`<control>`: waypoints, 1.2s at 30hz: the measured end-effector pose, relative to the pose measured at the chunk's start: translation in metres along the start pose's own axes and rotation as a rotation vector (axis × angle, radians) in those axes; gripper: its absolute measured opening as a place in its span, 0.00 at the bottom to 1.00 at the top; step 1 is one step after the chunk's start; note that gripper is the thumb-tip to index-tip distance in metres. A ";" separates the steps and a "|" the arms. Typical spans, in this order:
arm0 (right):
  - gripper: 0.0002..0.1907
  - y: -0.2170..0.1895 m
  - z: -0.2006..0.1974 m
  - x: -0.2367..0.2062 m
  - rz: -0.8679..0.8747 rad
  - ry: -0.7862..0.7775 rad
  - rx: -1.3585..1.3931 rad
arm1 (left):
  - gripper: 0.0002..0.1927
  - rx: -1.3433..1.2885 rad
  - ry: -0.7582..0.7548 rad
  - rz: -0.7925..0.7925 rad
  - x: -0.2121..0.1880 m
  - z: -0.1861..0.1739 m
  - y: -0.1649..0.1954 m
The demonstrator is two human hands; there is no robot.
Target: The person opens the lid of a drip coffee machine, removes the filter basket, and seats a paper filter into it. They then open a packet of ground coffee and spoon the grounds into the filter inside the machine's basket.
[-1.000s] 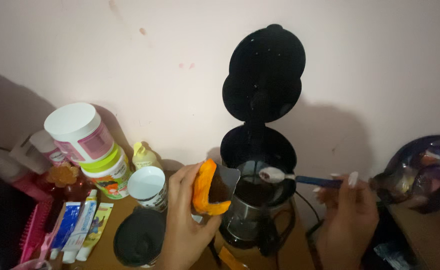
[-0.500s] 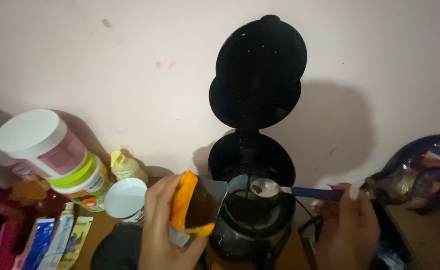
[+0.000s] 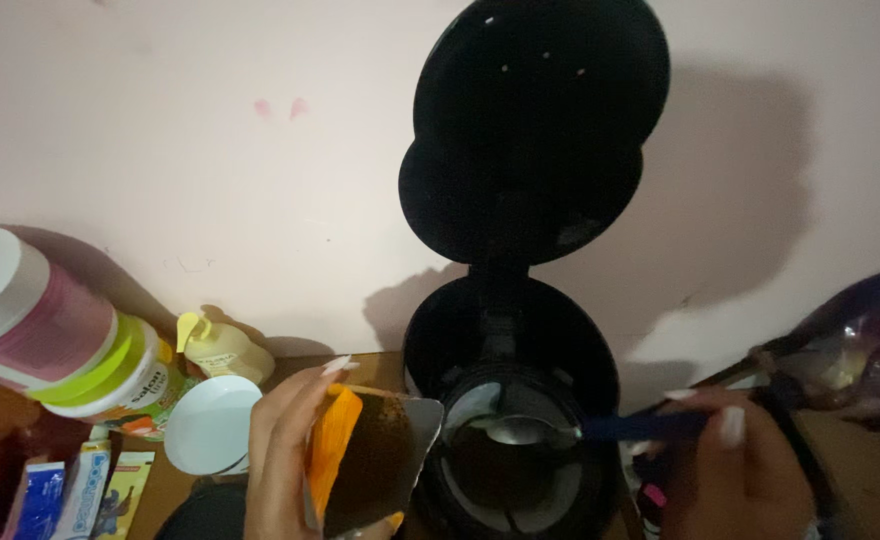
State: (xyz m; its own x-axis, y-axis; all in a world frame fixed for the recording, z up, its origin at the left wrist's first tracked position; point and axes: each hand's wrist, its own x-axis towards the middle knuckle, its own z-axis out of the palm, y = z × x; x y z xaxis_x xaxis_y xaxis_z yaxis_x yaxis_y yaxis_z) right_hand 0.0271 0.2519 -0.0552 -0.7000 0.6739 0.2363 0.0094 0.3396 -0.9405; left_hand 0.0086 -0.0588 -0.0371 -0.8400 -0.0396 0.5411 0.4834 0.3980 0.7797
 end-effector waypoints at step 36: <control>0.31 0.006 0.023 0.115 -0.290 -2.206 -0.938 | 0.35 -0.058 0.013 0.024 -0.010 0.001 -0.027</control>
State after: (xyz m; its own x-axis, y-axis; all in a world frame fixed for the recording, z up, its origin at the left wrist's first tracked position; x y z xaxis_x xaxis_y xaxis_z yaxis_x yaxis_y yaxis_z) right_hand -0.0698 0.3169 -0.0389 -0.1479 -0.5941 -0.7907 -0.4357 0.7568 -0.4872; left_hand 0.0039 -0.0677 -0.0638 -0.8251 -0.0432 0.5633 0.5169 0.3448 0.7836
